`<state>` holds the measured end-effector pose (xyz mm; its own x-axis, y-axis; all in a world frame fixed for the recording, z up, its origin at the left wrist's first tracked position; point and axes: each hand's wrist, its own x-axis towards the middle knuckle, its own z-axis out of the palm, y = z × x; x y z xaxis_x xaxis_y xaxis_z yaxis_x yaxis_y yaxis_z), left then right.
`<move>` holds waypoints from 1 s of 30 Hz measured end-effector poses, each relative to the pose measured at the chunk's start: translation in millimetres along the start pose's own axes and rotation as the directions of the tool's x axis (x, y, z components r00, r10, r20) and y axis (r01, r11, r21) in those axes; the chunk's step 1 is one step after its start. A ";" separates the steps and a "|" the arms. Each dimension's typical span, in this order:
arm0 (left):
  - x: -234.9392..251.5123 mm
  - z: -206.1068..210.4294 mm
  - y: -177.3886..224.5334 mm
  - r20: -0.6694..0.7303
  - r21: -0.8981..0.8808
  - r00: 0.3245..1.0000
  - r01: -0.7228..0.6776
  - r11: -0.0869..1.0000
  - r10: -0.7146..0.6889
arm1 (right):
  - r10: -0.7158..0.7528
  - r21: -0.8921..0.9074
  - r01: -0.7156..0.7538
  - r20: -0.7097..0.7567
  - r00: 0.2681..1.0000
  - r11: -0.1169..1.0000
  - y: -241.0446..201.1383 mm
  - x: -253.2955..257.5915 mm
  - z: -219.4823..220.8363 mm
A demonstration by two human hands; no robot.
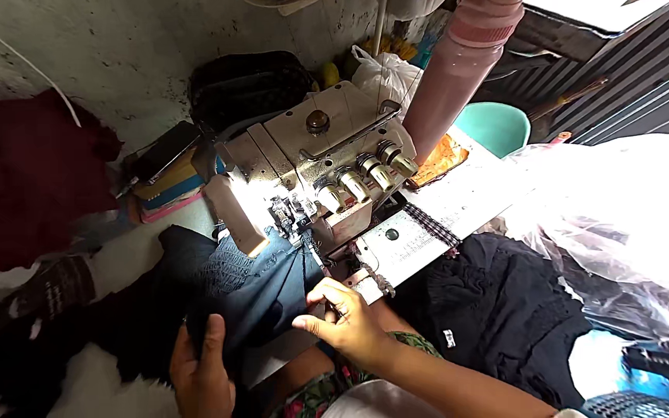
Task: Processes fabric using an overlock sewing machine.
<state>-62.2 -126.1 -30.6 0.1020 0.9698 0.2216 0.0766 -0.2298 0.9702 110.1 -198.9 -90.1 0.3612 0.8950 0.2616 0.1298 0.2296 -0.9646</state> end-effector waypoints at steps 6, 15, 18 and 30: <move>-13.3 -0.8 3.7 0.464 0.284 0.680 -0.721 0.632 0.567 | 0.268 0.405 -0.273 0.069 0.961 0.873 -21.5 -18.0 -11.4; -55.2 15.8 -47.0 0.460 0.318 0.675 -0.732 0.603 0.576 | 0.435 0.350 -0.435 0.083 0.897 0.830 -23.8 -35.8 -24.9; -57.4 17.8 -45.5 0.457 0.344 0.676 -0.733 0.586 0.578 | 0.392 0.311 -0.395 0.074 0.917 0.865 -23.8 -38.8 -26.1; -44.9 56.0 -24.1 0.354 0.567 0.795 -0.602 0.563 0.493 | -0.165 0.115 0.159 0.051 0.985 0.981 -31.2 -27.0 -19.3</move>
<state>-13.1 -168.7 -69.4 0.4701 0.6282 0.6200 0.5439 -0.7594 0.3571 114.2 -237.6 -66.4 0.2876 0.8630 0.4155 0.0781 0.4112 -0.9082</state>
